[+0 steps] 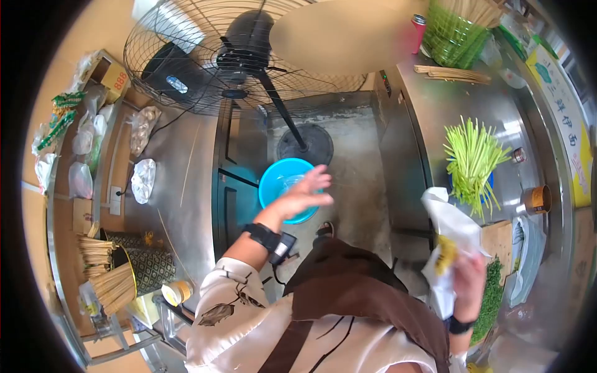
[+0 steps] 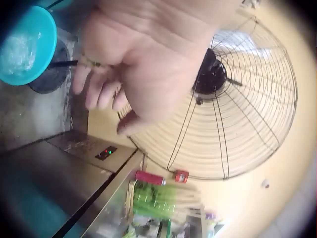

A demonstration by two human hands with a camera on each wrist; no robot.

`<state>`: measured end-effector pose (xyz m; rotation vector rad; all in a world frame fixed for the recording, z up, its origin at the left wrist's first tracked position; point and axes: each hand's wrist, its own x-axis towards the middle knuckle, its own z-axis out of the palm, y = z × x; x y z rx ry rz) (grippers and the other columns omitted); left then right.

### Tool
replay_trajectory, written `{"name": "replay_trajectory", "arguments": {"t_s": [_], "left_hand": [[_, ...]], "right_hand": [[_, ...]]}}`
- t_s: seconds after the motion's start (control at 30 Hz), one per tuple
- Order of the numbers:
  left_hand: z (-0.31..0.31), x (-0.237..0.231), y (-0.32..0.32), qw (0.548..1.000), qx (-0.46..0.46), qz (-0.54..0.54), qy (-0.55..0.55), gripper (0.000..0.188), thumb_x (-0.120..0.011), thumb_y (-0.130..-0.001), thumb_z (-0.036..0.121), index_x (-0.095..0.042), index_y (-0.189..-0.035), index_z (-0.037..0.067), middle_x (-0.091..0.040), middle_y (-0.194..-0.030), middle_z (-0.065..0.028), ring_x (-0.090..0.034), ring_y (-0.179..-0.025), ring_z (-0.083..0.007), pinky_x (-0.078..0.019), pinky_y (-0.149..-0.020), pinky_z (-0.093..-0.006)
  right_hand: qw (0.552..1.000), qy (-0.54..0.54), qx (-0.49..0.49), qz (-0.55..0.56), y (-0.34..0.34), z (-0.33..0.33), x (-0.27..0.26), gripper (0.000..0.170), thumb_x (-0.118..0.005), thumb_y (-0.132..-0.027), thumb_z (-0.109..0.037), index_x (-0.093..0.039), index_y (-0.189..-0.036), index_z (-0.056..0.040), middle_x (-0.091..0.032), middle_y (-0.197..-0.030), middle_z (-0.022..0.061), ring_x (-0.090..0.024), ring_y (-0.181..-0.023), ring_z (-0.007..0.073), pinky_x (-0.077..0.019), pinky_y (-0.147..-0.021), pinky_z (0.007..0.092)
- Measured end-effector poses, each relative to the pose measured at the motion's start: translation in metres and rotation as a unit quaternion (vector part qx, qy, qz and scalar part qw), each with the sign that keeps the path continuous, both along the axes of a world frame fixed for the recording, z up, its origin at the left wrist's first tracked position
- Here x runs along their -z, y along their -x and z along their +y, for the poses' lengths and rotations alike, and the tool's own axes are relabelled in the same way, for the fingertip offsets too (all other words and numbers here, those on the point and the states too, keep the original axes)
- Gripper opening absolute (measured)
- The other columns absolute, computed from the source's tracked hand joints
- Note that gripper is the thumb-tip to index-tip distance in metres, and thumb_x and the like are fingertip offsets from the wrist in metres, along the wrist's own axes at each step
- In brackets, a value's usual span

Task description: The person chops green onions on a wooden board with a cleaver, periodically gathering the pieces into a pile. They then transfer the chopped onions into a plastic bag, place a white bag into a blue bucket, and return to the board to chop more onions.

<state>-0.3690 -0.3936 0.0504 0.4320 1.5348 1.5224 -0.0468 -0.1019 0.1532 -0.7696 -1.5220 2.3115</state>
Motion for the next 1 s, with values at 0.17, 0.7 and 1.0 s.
{"name": "replay_trajectory", "arguments": {"t_s": [0.17,0.7,1.0], "left_hand": [[0.025,-0.009,-0.014,0.979,0.074,0.145,-0.126,0.109,-0.082,-0.071,0.01,-0.012,-0.154,0.014,-0.032,-0.152,-0.0139,-0.035,-0.136,-0.0232,-0.0321,-0.11,-0.0407],[-0.35,0.08,-0.07,0.589,-0.469,0.434,0.494,0.044,-0.054,-0.072,-0.003,-0.055,-0.116,-0.001,-0.05,-0.128,-0.022,-0.048,-0.118,-0.0409,-0.0372,-0.104,-0.0446],[-0.354,0.089,-0.082,0.563,-0.495,0.393,0.533,0.047,-0.068,-0.076,0.006,-0.053,-0.121,0.0,-0.047,-0.138,-0.0204,-0.043,-0.129,-0.0372,-0.0331,-0.11,-0.0428]], "right_hand": [[0.943,0.044,-0.33,-0.024,0.182,-0.081,0.042,0.022,-0.063,-0.094,-0.021,-0.067,-0.108,-0.0055,-0.064,-0.093,-0.0052,-0.056,-0.084,0.0034,-0.0458,-0.073,0.0216],[0.851,-0.356,-0.332,-0.198,0.494,-0.206,0.278,0.068,-0.069,-0.082,-0.04,-0.053,-0.126,0.0087,-0.063,-0.117,0.0227,-0.061,-0.11,0.032,-0.0483,-0.092,0.037],[0.857,-0.475,-0.094,-0.177,0.642,-0.245,0.386,0.079,-0.07,-0.082,-0.045,-0.041,-0.138,0.0029,-0.047,-0.14,0.022,-0.047,-0.128,0.0365,-0.036,-0.107,0.0389]]}}
